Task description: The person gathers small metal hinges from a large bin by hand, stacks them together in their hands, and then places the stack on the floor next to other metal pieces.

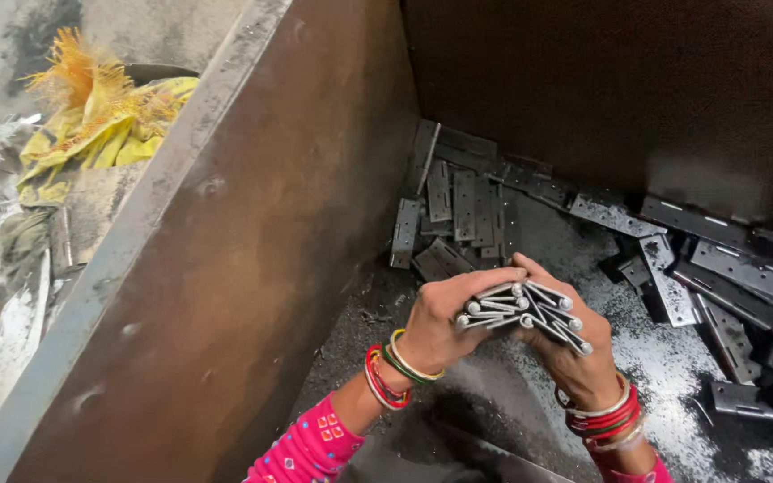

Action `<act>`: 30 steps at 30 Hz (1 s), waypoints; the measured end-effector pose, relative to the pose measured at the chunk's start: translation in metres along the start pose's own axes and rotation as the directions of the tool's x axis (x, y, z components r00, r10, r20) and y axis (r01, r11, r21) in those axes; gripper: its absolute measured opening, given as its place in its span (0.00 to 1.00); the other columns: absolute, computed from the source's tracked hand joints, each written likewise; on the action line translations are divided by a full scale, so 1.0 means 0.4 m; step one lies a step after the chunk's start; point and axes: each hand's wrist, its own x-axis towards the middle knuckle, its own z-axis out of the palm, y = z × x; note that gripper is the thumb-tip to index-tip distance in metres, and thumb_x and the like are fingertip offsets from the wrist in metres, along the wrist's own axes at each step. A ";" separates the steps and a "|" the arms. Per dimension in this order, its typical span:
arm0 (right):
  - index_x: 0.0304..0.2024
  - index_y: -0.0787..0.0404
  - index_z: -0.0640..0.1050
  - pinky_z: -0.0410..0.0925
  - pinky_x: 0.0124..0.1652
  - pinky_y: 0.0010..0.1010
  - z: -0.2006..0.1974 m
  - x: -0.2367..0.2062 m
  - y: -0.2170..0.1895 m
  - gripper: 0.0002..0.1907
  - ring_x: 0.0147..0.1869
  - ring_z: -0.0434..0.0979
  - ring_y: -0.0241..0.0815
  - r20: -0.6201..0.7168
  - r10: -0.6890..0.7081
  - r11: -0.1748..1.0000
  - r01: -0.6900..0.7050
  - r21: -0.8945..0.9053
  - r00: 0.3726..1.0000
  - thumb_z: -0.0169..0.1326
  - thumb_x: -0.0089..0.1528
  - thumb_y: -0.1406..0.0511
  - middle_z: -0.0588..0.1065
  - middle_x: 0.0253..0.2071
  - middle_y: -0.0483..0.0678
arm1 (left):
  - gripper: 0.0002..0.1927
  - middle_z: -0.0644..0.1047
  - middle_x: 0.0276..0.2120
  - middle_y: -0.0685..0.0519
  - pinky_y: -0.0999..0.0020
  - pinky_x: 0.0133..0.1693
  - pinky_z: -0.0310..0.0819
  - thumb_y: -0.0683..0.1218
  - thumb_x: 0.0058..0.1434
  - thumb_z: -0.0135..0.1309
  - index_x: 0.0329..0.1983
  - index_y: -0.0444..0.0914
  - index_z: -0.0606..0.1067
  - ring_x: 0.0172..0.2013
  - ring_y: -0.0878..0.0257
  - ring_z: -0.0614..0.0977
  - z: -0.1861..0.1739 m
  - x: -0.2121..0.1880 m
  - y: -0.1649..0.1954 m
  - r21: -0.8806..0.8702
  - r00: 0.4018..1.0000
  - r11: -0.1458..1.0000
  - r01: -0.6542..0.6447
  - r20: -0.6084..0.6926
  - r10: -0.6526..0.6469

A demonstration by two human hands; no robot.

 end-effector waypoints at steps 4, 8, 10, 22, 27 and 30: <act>0.57 0.58 0.77 0.66 0.68 0.41 0.041 -0.010 0.080 0.27 0.71 0.71 0.57 0.113 -0.137 0.979 0.152 -0.133 0.984 0.67 0.55 0.63 0.77 0.58 0.50 | 0.40 0.76 0.55 0.39 0.58 0.55 0.74 0.43 0.47 0.67 0.64 0.33 0.68 0.54 0.46 0.80 0.017 -0.015 -0.055 0.030 0.994 0.993 -0.112 0.015 0.112; 0.59 0.61 0.72 0.68 0.56 0.36 0.071 -0.062 0.167 0.35 0.59 0.77 0.50 0.055 0.305 0.912 -0.275 -0.303 0.951 0.69 0.51 0.62 0.77 0.54 0.53 | 0.37 0.82 0.44 0.46 0.64 0.49 0.78 0.40 0.49 0.64 0.65 0.37 0.70 0.48 0.55 0.86 0.063 -0.069 -0.179 -0.017 0.928 0.929 0.369 0.072 -0.367; 0.58 0.60 0.73 0.70 0.54 0.32 0.072 -0.083 0.183 0.31 0.56 0.80 0.44 0.054 0.436 0.880 -0.413 -0.233 0.898 0.67 0.54 0.61 0.79 0.53 0.51 | 0.29 0.84 0.47 0.47 0.66 0.51 0.79 0.41 0.55 0.63 0.62 0.36 0.73 0.49 0.57 0.87 0.076 -0.087 -0.229 -0.099 0.933 0.929 0.358 0.076 -0.351; 0.58 0.60 0.76 0.73 0.51 0.27 0.022 -0.045 0.018 0.29 0.52 0.82 0.38 -0.015 0.238 0.964 -0.238 -0.120 0.971 0.66 0.53 0.68 0.79 0.56 0.47 | 0.26 0.84 0.44 0.48 0.68 0.48 0.81 0.39 0.56 0.66 0.59 0.38 0.75 0.47 0.60 0.88 0.009 -0.030 -0.037 0.009 0.974 0.975 0.223 0.042 -0.223; 0.58 0.60 0.72 0.72 0.53 0.30 0.045 -0.038 0.067 0.38 0.58 0.78 0.42 0.092 0.395 0.914 -0.382 -0.134 0.914 0.70 0.46 0.67 0.73 0.63 0.48 | 0.39 0.79 0.51 0.43 0.63 0.55 0.75 0.36 0.47 0.66 0.65 0.36 0.67 0.55 0.53 0.81 0.059 -0.059 -0.092 -0.109 0.980 0.974 0.198 0.040 -0.195; 0.58 0.62 0.74 0.69 0.57 0.34 0.090 -0.059 0.134 0.32 0.62 0.77 0.43 0.070 0.200 0.979 -0.196 -0.060 0.977 0.69 0.52 0.67 0.76 0.59 0.50 | 0.34 0.82 0.49 0.43 0.62 0.54 0.77 0.35 0.51 0.62 0.64 0.37 0.70 0.54 0.52 0.84 0.112 -0.075 -0.166 -0.044 0.952 0.951 0.305 0.040 -0.303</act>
